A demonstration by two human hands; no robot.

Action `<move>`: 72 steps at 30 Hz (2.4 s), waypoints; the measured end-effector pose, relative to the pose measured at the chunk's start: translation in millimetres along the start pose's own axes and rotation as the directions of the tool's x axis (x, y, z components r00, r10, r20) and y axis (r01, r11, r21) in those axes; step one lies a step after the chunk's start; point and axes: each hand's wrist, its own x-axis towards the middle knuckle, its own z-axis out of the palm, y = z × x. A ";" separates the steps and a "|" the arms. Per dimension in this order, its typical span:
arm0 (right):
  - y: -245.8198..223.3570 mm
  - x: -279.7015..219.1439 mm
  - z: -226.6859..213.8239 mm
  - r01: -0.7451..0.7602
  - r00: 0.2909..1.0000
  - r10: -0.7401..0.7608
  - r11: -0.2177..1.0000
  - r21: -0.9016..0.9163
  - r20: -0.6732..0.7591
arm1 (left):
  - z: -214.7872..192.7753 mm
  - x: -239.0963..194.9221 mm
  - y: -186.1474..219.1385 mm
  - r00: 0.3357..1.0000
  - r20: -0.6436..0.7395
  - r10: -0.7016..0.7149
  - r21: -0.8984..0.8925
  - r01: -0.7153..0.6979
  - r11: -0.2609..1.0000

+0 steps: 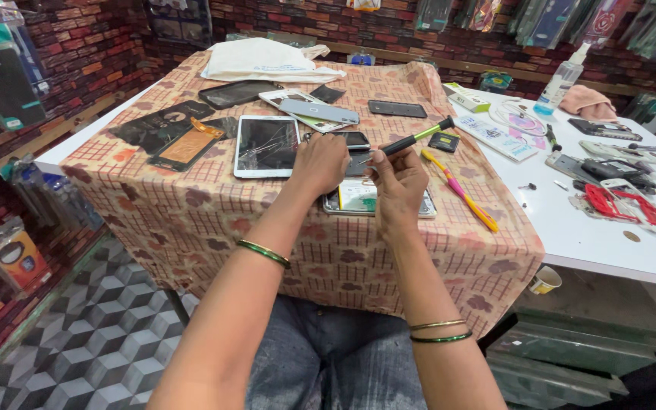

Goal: The person uses a screwdriver to remove screws from a disassembled mobile phone on a cluttered workbench. The person repeatedly unscrews and removes screws from the phone's internal frame.

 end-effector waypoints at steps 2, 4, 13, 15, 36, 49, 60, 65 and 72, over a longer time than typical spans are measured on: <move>0.3 0.5 -0.4 -0.002 1.000 0.002 1.000 0.004 0.001 | 2.4 4.0 0.2 0.999 0.010 -0.043 -0.006 0.043 0.999; -0.1 0.2 -1.5 -0.002 1.000 0.002 1.000 0.008 0.005 | 2.1 5.8 -0.1 0.997 -0.021 -0.073 -0.069 0.071 0.995; -2.6 -1.7 1.3 0.006 1.000 -0.006 1.000 -0.008 0.014 | -10.7 5.0 -4.6 0.986 -0.058 -0.154 -0.139 0.145 0.980; -2.9 -1.8 1.5 0.002 1.000 -0.001 1.000 -0.016 0.010 | -9.0 5.9 -6.6 0.988 -0.062 -0.144 -0.145 0.134 0.980; -5.7 -1.6 3.1 -0.006 1.000 0.006 1.000 -0.003 -0.009 | -122.7 -40.0 27.4 0.992 -0.058 -0.109 -0.248 0.091 0.964; -4.0 3.6 5.3 -0.091 0.976 0.134 0.967 -0.237 0.171 | -292.6 -182.7 77.2 0.825 0.549 0.133 -0.090 -0.100 0.991; -8.2 4.9 7.2 -0.174 0.955 0.241 0.929 -0.327 0.175 | -322.7 -226.3 79.7 0.872 0.480 0.100 -0.118 -0.049 0.992; -12.3 0.6 12.2 -0.067 0.971 0.124 0.962 -0.265 0.204 | -321.7 -237.2 72.2 0.881 0.463 0.101 -0.136 -0.043 0.990; -13.2 0.6 10.1 -0.138 0.973 0.173 0.966 -0.218 0.150 | -306.1 -227.3 62.8 0.889 0.438 0.137 -0.178 -0.064 0.982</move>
